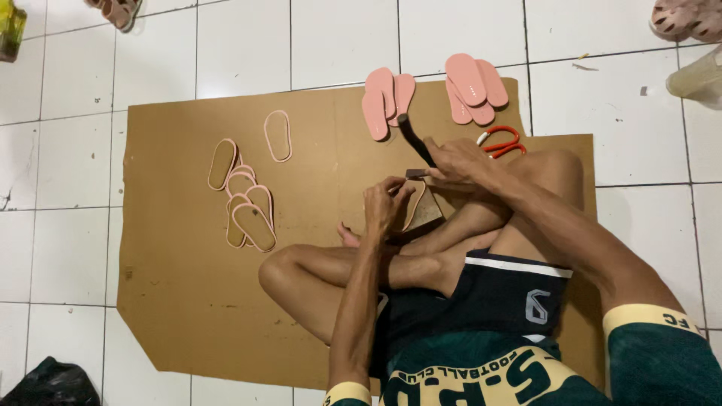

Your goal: The person sits on the floor and attaches straps to pink slipper soles, holding each sole against a wooden block and hammering the strap in place, working through the soles one at a time.

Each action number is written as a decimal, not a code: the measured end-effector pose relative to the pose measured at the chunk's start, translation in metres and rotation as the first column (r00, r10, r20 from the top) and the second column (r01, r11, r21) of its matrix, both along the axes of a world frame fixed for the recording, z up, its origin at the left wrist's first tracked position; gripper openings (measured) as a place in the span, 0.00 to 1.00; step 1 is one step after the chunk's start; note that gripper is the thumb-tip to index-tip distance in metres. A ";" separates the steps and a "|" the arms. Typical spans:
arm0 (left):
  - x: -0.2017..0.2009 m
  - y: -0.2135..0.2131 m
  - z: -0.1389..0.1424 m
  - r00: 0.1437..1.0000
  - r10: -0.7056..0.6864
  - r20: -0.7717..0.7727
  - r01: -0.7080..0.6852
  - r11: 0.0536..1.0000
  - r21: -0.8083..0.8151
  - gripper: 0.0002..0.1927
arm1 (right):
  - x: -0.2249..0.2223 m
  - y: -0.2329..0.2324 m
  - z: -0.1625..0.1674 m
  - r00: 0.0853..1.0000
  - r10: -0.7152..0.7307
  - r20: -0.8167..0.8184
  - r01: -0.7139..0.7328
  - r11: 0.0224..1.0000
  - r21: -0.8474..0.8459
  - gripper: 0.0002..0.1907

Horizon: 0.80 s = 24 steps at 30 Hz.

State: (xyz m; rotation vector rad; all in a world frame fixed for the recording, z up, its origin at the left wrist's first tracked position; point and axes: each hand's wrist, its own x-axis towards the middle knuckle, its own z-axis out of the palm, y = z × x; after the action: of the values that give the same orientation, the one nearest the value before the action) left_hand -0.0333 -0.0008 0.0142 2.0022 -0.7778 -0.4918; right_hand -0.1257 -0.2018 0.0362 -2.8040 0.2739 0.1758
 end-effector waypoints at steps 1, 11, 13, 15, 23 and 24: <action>0.000 0.001 0.002 1.000 -0.007 0.019 0.007 1.000 0.017 0.18 | -0.001 -0.001 0.001 0.999 -0.043 -0.020 0.043 0.998 0.049 0.36; 0.001 -0.001 -0.013 0.988 0.052 -0.145 -0.055 0.998 -0.017 0.18 | 0.011 0.004 -0.004 0.998 -0.055 -0.015 0.056 0.996 0.074 0.37; -0.001 0.000 -0.017 0.992 0.065 -0.111 -0.069 0.997 -0.031 0.17 | 0.009 0.005 -0.003 0.997 -0.027 -0.075 0.032 0.998 0.060 0.33; -0.003 0.000 -0.019 0.985 0.104 -0.140 -0.101 0.995 0.028 0.17 | 0.005 0.006 -0.001 0.995 -0.007 -0.097 0.011 0.999 0.044 0.32; 0.000 0.005 0.002 1.000 -0.026 0.017 0.029 0.989 -0.142 0.21 | 0.006 0.001 0.009 0.996 -0.056 -0.064 0.060 0.996 0.072 0.31; -0.001 0.008 0.006 0.999 -0.029 -0.030 0.026 0.995 -0.092 0.18 | 0.007 0.000 0.010 0.998 -0.043 -0.040 0.046 0.997 0.064 0.31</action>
State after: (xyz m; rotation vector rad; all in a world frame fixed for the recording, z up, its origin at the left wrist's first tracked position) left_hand -0.0347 0.0072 0.0201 1.8972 -0.7962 -0.4936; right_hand -0.1185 -0.2021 0.0460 -2.7298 0.3333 0.2247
